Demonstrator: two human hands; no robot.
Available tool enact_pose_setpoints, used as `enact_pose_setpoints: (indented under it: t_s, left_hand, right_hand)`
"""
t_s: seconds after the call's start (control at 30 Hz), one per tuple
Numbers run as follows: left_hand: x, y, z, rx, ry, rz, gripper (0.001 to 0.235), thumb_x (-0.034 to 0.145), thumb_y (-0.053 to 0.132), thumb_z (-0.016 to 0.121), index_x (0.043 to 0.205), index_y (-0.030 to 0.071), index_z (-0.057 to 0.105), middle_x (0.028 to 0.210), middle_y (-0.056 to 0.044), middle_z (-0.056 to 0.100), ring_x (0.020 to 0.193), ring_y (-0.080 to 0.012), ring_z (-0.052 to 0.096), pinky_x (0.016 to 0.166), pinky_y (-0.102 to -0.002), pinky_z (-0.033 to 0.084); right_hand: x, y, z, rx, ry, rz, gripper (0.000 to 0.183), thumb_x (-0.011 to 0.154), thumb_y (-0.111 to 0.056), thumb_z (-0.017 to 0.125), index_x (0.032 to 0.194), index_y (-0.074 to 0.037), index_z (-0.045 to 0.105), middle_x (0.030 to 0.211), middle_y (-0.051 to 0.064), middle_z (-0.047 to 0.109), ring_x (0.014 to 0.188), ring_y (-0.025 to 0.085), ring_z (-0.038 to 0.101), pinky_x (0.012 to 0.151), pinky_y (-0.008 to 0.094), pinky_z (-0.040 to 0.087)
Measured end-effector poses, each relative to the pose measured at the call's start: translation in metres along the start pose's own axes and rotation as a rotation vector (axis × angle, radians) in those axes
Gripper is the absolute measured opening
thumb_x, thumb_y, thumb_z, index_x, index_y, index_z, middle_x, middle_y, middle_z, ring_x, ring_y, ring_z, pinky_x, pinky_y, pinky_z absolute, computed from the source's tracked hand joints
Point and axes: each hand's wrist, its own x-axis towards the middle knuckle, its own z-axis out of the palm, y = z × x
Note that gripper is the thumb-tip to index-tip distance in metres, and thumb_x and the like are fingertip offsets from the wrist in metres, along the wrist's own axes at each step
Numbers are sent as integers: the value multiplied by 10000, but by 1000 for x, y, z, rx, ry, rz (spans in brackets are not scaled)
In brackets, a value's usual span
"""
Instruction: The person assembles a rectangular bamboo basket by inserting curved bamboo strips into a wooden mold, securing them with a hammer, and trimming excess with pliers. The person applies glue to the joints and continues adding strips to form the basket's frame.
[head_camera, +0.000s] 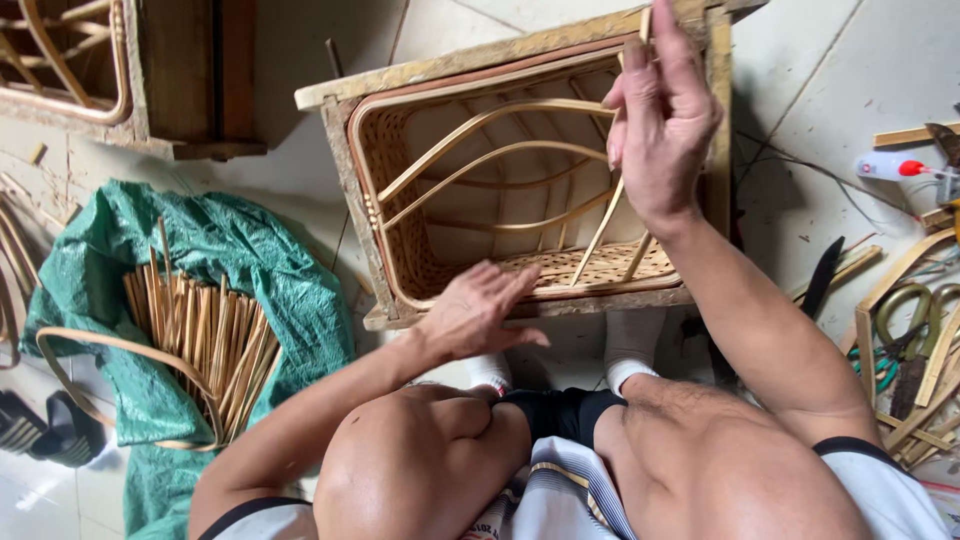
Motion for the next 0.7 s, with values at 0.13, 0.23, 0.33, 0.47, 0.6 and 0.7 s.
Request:
enact_pose_setpoints:
  t_s: [0.13, 0.23, 0.33, 0.47, 0.6, 0.7]
  left_hand:
    - [-23, -5, 21, -14, -52, -4, 564, 857, 345, 759, 1252, -11, 571, 1047, -134, 704, 977, -296, 694, 892, -394, 558]
    - [-24, -7, 27, -70, -78, 1, 498, 843, 325, 777, 1168, 4, 577, 966, -118, 688, 937, -296, 689, 845, -394, 556]
    - [-21, -8, 26, -72, -79, -9, 491, 829, 321, 788, 1141, 6, 579, 956, -120, 688, 931, -300, 688, 842, -398, 556]
    - [-22, -8, 26, -39, -61, -4, 486, 818, 309, 797, 1141, 15, 584, 1012, -141, 701, 966, -310, 689, 869, -393, 558]
    - [-22, -6, 23, -65, -45, -2, 536, 802, 316, 785, 1178, -9, 584, 1048, -149, 716, 995, -309, 700, 886, -396, 560]
    - [-16, -5, 12, -58, -193, -27, 592, 855, 414, 792, 1209, -14, 587, 1043, -166, 715, 999, -317, 698, 901, -409, 557]
  right_hand:
    - [-14, 18, 12, -137, -39, 21, 394, 1238, -216, 553, 1621, -140, 496, 780, 18, 606, 498, 47, 470, 406, 203, 402]
    - [-19, 19, 14, -236, -75, -16, 340, 1263, -231, 533, 1589, -149, 481, 774, 6, 607, 514, 47, 500, 442, 214, 417]
    - [-15, 21, 16, -299, -63, -52, 338, 1253, -243, 519, 1580, -166, 485, 724, -16, 603, 517, 41, 525, 440, 209, 444]
    - [-19, 26, 13, -279, -94, -7, 334, 1267, -236, 534, 1589, -167, 483, 732, -10, 588, 539, 43, 499, 457, 213, 418]
    - [-20, 21, 15, -278, -62, -42, 358, 1225, -221, 522, 1576, -154, 495, 737, -8, 616, 523, 42, 521, 435, 215, 450]
    - [-25, 13, 21, -310, -82, 16, 377, 1203, -222, 554, 1565, -119, 531, 769, 8, 639, 540, 52, 526, 452, 219, 452]
